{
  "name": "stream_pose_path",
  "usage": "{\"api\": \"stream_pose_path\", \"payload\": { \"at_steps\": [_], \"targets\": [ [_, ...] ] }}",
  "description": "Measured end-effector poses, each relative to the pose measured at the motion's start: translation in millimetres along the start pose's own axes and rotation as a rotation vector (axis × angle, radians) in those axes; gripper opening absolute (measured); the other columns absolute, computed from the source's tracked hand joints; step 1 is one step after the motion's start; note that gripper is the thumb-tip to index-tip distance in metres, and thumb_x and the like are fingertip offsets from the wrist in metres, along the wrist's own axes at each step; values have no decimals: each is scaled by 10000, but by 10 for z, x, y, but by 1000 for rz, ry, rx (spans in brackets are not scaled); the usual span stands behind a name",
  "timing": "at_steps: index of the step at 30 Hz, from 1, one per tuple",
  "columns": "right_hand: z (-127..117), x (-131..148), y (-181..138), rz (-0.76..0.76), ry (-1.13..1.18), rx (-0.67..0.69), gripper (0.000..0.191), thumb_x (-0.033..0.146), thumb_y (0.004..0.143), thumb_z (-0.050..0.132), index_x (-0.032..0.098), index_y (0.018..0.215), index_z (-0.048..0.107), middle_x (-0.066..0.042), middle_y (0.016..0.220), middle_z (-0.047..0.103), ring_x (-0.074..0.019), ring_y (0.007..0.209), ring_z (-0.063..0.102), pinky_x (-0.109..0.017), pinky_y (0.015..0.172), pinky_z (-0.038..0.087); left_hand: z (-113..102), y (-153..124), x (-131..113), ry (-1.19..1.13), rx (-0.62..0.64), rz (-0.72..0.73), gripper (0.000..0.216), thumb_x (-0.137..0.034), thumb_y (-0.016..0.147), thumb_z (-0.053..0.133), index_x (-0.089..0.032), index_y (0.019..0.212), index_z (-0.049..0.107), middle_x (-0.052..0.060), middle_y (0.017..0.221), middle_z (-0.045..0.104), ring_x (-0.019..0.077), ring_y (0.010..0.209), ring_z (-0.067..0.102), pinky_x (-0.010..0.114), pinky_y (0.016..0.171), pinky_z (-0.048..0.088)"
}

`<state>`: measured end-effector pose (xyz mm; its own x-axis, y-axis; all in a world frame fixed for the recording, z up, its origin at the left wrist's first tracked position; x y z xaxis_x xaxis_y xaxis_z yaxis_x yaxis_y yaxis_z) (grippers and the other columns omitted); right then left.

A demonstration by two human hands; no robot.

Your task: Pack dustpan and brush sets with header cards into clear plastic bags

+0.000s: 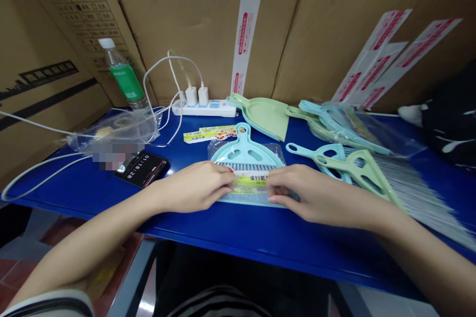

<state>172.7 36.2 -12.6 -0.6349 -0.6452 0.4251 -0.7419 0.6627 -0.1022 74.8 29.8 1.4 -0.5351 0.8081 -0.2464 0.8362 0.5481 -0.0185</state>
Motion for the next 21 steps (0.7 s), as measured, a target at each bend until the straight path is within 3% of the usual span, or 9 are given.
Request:
{"api": "stream_pose_path", "payload": {
  "at_steps": [4,10,16,21],
  "targets": [
    [-22,-52,18,35,42,-28,106,178,866,473,198,787,540,-26,751,630,-157,661,557,-279,636,370,-15,10,11,52,-28,6,146,-160,926,465,-163,815,560,11,774,591,142,672,543,252,623,386],
    [-16,-67,35,28,36,-34,114,174,864,489,197,790,573,-26,761,658,-159,677,583,-277,652,377,16,12,53,78,0,-29,126,-172,930,471,-162,849,566,12,812,596,136,659,545,247,587,369],
    [-30,-79,18,61,83,-34,118,187,857,527,195,766,602,-5,713,647,-149,655,571,-271,635,376,-1,-2,65,3,1,-40,163,-172,941,441,-163,836,565,12,806,602,129,650,544,245,590,367],
    [-29,-37,3,37,148,-4,119,295,783,675,190,767,621,-19,782,645,-160,718,574,-279,666,401,16,-19,4,-126,49,27,88,-149,887,526,-163,816,578,3,788,610,130,692,568,234,621,394]
  ]
}}
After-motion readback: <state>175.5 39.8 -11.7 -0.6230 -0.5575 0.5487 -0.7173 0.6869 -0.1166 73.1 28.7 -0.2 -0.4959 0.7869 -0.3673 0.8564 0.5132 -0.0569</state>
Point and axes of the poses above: each hand's wrist, its own y-axis towards the middle knuckle, its own z-axis out of the palm, x = y × z, the point moved 9 cm from there along y, towards the middle knuckle
